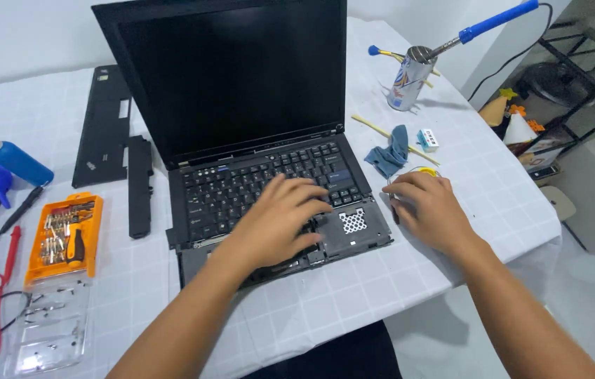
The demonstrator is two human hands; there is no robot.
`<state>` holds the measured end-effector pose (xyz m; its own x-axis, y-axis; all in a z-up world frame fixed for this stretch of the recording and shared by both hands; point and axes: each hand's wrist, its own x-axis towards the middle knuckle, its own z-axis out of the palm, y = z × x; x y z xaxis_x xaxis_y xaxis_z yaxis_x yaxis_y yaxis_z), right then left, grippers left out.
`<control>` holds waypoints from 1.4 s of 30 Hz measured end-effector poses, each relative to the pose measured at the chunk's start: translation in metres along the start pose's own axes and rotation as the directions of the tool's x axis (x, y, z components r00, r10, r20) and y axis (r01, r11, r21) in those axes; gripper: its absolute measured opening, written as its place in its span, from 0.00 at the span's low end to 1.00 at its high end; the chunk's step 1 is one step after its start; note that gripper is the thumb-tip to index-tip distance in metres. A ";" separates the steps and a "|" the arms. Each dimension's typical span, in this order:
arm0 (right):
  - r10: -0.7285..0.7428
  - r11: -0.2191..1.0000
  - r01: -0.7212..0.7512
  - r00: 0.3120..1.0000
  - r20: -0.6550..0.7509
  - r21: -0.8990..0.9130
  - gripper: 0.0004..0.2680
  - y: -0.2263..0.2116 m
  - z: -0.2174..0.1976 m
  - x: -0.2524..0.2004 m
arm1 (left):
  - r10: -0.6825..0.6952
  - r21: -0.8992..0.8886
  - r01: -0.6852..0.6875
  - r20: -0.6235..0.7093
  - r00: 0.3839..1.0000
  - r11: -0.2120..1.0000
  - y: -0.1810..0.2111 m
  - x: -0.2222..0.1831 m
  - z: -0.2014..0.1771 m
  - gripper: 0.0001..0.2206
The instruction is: Removing the palm rest bezel and the keyboard assembly from a laptop during a repair process.
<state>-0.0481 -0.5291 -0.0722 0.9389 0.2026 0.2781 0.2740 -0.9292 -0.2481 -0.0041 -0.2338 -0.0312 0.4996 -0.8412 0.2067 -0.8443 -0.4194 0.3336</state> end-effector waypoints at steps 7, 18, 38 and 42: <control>-0.081 0.972 0.170 0.892 -0.445 0.163 0.07 -0.003 -0.020 -0.008 | -0.026 0.033 0.028 -0.068 0.997 0.999 0.011 0.043 0.032 0.18; 0.646 0.747 -0.664 0.738 0.194 0.040 0.12 0.006 -0.042 -0.042 | -0.045 0.114 0.079 -0.272 0.961 0.990 0.014 0.050 0.062 0.06; 0.197 0.629 0.530 0.600 -0.776 0.569 0.11 -0.004 0.000 0.098 | -0.175 0.023 0.184 -0.205 0.963 0.983 0.019 0.056 0.058 0.12; 0.182 0.643 0.510 0.622 -0.761 0.571 0.09 -0.010 0.013 0.090 | -0.154 0.045 0.167 -0.206 0.966 0.985 0.021 0.056 0.057 0.11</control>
<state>0.0368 -0.4974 -0.0564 0.4758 -0.2787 0.8342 0.7739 -0.3180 -0.5477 -0.0045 -0.3094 -0.0647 0.6527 -0.6780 0.3380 -0.7572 -0.5687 0.3213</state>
